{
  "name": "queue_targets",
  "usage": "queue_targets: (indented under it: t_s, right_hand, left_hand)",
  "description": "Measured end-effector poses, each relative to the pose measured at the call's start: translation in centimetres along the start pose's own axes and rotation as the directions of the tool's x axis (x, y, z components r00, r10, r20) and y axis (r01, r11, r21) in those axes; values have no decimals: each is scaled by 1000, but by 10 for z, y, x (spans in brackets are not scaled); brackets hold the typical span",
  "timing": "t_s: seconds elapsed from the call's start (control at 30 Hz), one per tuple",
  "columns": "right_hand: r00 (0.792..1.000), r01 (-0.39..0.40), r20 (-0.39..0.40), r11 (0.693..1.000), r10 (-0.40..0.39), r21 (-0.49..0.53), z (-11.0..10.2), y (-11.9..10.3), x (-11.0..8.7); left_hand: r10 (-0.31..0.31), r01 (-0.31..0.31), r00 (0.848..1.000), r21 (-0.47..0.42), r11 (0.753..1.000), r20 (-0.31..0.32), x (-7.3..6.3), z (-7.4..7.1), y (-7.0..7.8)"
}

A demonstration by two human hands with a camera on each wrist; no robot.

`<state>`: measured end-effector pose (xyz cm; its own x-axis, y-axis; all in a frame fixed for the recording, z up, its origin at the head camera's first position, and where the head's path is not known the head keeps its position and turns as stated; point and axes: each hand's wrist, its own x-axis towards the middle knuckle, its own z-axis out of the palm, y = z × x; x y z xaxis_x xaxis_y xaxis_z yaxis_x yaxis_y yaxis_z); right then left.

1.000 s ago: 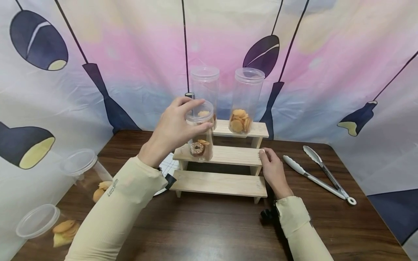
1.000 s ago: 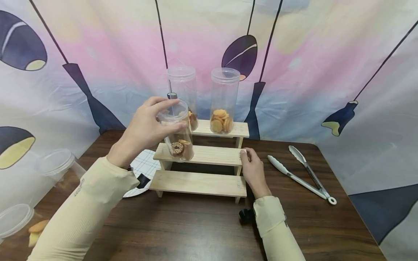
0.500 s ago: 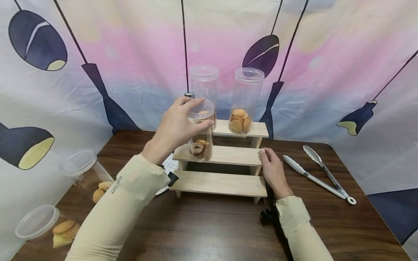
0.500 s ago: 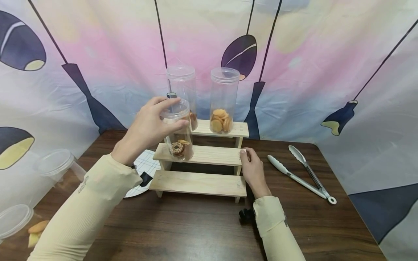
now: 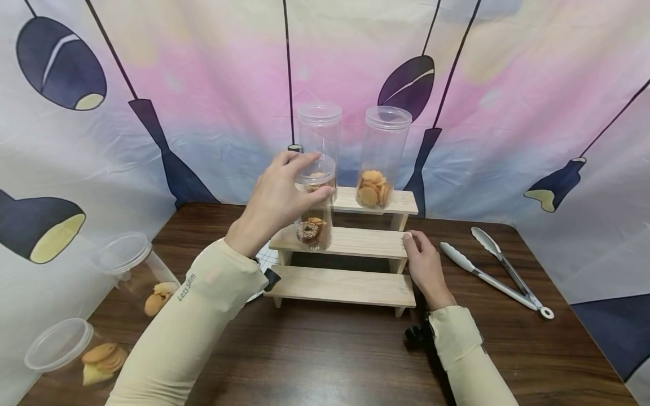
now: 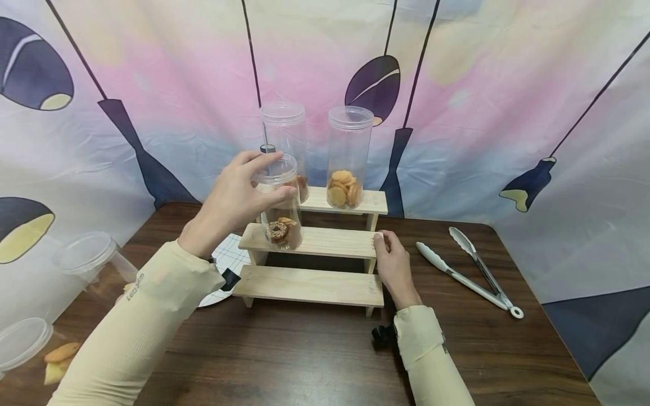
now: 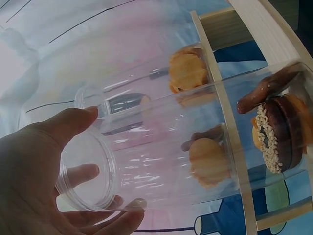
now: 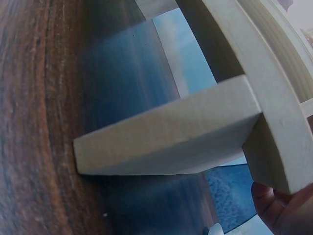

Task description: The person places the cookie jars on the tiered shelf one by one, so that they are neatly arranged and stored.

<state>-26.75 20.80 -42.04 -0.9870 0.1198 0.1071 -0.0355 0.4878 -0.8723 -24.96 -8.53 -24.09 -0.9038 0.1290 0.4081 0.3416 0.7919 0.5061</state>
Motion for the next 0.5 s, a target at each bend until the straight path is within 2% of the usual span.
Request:
queue_targets:
  t_s: [0.5]
  right_hand:
    - [1000,13,-8,1000,-13,7,0,0,-1]
  left_hand:
    - [11,-11,1000,4,1000,6,0,1,-1]
